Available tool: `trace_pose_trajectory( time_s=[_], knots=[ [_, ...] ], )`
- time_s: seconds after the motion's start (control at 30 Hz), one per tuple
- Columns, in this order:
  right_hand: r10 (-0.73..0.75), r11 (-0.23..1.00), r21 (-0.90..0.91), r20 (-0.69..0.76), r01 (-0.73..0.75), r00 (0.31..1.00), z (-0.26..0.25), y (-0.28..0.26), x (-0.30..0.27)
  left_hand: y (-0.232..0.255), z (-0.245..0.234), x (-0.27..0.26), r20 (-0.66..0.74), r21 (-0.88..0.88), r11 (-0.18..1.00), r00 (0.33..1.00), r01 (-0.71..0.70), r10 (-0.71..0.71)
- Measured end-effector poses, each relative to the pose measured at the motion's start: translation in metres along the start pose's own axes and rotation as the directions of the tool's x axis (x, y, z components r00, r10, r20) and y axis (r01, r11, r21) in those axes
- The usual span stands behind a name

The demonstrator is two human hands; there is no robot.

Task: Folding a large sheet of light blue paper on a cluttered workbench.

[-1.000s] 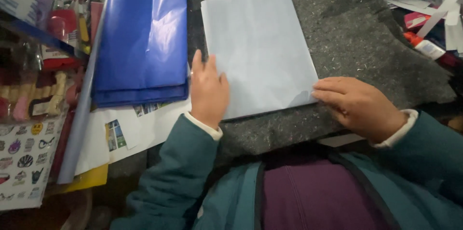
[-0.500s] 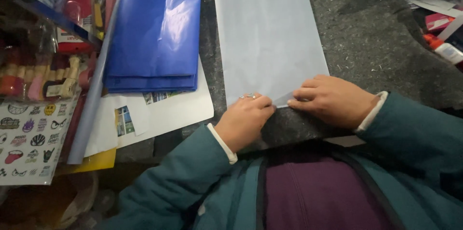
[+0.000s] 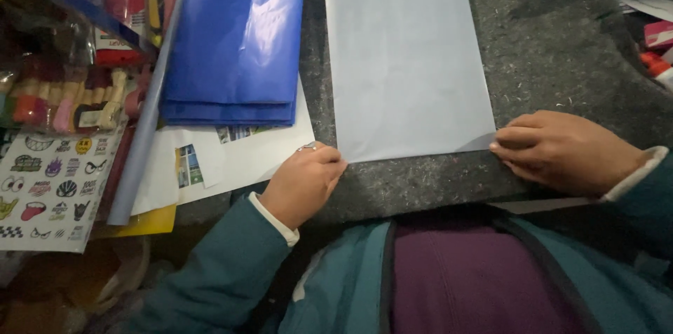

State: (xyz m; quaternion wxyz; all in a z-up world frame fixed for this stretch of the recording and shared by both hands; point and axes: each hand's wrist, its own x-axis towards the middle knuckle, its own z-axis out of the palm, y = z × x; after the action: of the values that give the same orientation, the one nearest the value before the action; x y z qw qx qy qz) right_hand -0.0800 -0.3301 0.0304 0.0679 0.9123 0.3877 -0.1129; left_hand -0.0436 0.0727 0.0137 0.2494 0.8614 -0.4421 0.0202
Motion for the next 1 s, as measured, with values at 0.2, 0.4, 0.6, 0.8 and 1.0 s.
trace_pose_trajectory(
  time_s=[0.2, 0.4, 0.6, 0.8, 1.0],
  knots=[
    [0.187, 0.965, 0.153, 0.162, -0.212, 0.969, -0.008, 0.009, 0.006, 0.012, 0.009, -0.002, -0.07, 0.084, 0.996, 0.997, -0.027, 0.033],
    [-0.056, 0.984, 0.161, -0.151, 0.08, 0.987, -0.055, -0.014, 0.077, 0.021, 0.016, -0.004, -0.232, 0.095, 0.992, 0.967, -0.081, 0.101],
    [-0.174, 0.937, 0.234, -0.329, 0.259, 0.928, -0.027, -0.028, 0.165, 0.013, 0.026, -0.01, -0.178, 0.071, 0.996, 0.982, -0.048, 0.06],
    [-0.077, 0.963, 0.225, -0.309, 0.152, 0.948, -0.03, -0.005, 0.222, 0.008, 0.02, -0.013, -0.175, 0.068, 0.992, 0.977, -0.107, 0.117],
    [0.039, 0.974, 0.222, -0.365, 0.046, 0.93, -0.021, 0.037, 0.276, 0.005, 0.016, -0.013, -0.2, -0.018, 0.993, 0.973, -0.119, 0.113]
  ],
)
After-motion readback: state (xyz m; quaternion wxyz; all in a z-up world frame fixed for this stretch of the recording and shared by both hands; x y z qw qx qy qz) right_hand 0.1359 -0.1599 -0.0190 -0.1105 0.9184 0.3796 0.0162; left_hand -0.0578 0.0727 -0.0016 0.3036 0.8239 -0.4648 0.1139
